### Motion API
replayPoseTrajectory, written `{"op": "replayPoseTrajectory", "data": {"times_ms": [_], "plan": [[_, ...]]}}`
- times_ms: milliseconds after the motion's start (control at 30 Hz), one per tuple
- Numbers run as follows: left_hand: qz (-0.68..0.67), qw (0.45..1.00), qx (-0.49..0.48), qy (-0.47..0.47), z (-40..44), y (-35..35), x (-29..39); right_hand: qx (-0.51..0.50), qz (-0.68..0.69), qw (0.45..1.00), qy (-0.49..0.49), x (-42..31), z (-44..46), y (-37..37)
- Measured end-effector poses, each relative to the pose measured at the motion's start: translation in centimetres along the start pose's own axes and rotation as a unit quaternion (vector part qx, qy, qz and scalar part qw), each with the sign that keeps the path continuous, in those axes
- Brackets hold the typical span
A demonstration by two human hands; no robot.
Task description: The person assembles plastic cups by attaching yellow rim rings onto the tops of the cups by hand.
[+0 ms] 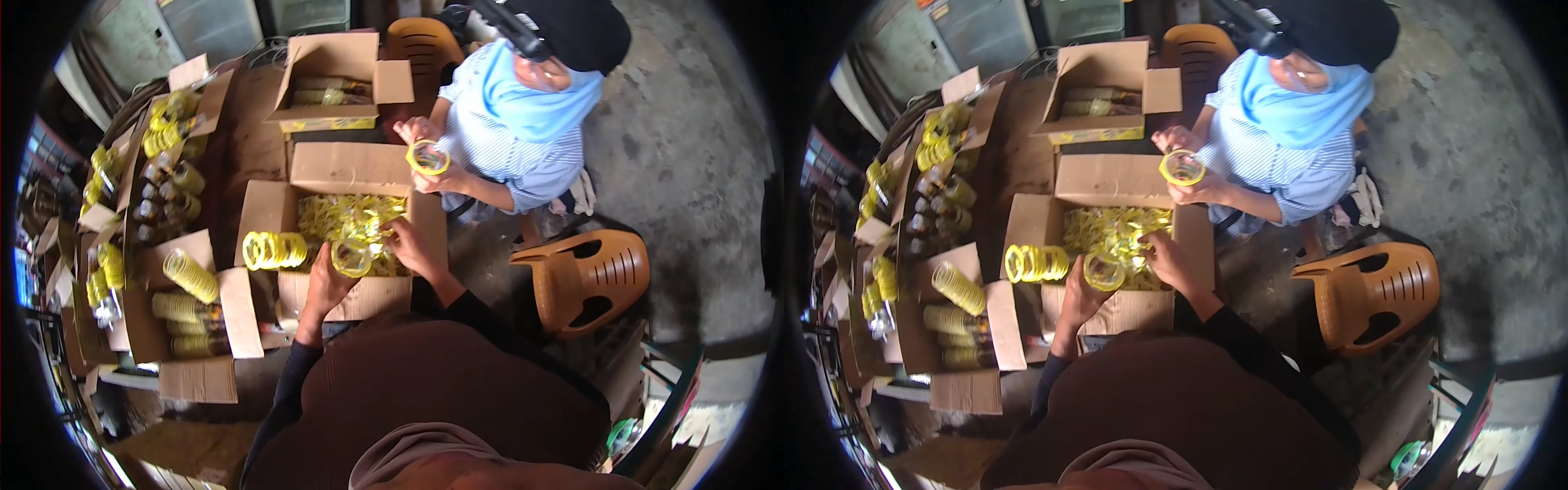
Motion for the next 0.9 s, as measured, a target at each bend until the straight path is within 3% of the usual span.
{"op": "replayPoseTrajectory", "data": {"times_ms": [67, 133, 200, 267, 300, 467, 533, 667, 733, 767, 800, 833, 867, 900], "plan": [[0.044, 0.999, -0.003, -0.005, 0.1, 0.1, -0.1, -0.003, 0.033, 0.999, -0.007, -2.3, -0.2, -0.5], [0.168, 0.98, 0.067, 0.08, -0.8, -0.3, 0.8, -0.002, 0.055, 0.998, -0.002, -4.3, -0.4, -0.7], [0.18, 0.978, 0.062, 0.089, -0.9, -0.3, 0.8, -0.01, 0.036, 0.999, 0.006, -5.4, -0.7, -0.5], [0.152, 0.987, -0.029, 0.042, -0.2, 0.6, 0.0, -0.011, 0.033, 0.999, -0.019, -7.3, -0.9, -0.1], [0.099, 0.986, -0.128, -0.047, 0.0, 1.7, -1.8, -0.014, 0.027, 0.999, -0.043, -8.5, -1.0, 0.0], [0.158, 0.979, -0.132, -0.006, -1.1, 3.7, -3.7, -0.043, -0.158, 0.982, -0.098, -12.0, -1.3, 1.7], [0.185, 0.966, -0.174, -0.041, -1.4, 4.2, -3.7, -0.065, -0.198, 0.971, -0.119, -12.5, -1.3, 2.7], [0.12, 0.964, -0.232, -0.043, -1.2, 3.6, -1.9, -0.097, -0.276, 0.95, -0.105, -11.0, -2.0, 5.0], [0.085, 0.972, -0.221, 0.003, -1.8, 3.0, -0.9, -0.13, -0.285, 0.946, -0.08, -10.6, -2.3, 5.3], [0.21, 0.933, -0.25, 0.149, -3.0, 4.0, -0.7, -0.131, -0.289, 0.942, -0.111, -10.9, -2.6, 5.5], [0.327, 0.859, -0.268, 0.289, -4.9, 5.4, -0.7, -0.133, -0.294, 0.936, -0.143, -11.1, -2.9, 5.8], [0.256, 0.886, -0.313, 0.228, -4.7, 5.5, -2.3, -0.127, -0.304, 0.931, -0.156, -11.4, -3.1, 5.9], [0.257, 0.885, -0.312, 0.231, -4.8, 5.9, -2.9, -0.125, -0.306, 0.931, -0.155, -11.4, -3.1, 6.0], [0.122, 0.912, -0.34, 0.194, -4.5, 5.9, -3.4, -0.146, -0.3, 0.93, -0.154, -11.6, -3.2, 6.3]]}}
Point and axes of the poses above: each hand's wrist, its own z-axis towards the middle knuckle, its own y-axis out of the palm, x = y × z, the point moved 9 cm from there along z, towards the middle knuckle, and after that the axes turned 13 degrees about -x, right-handed, at the moved point
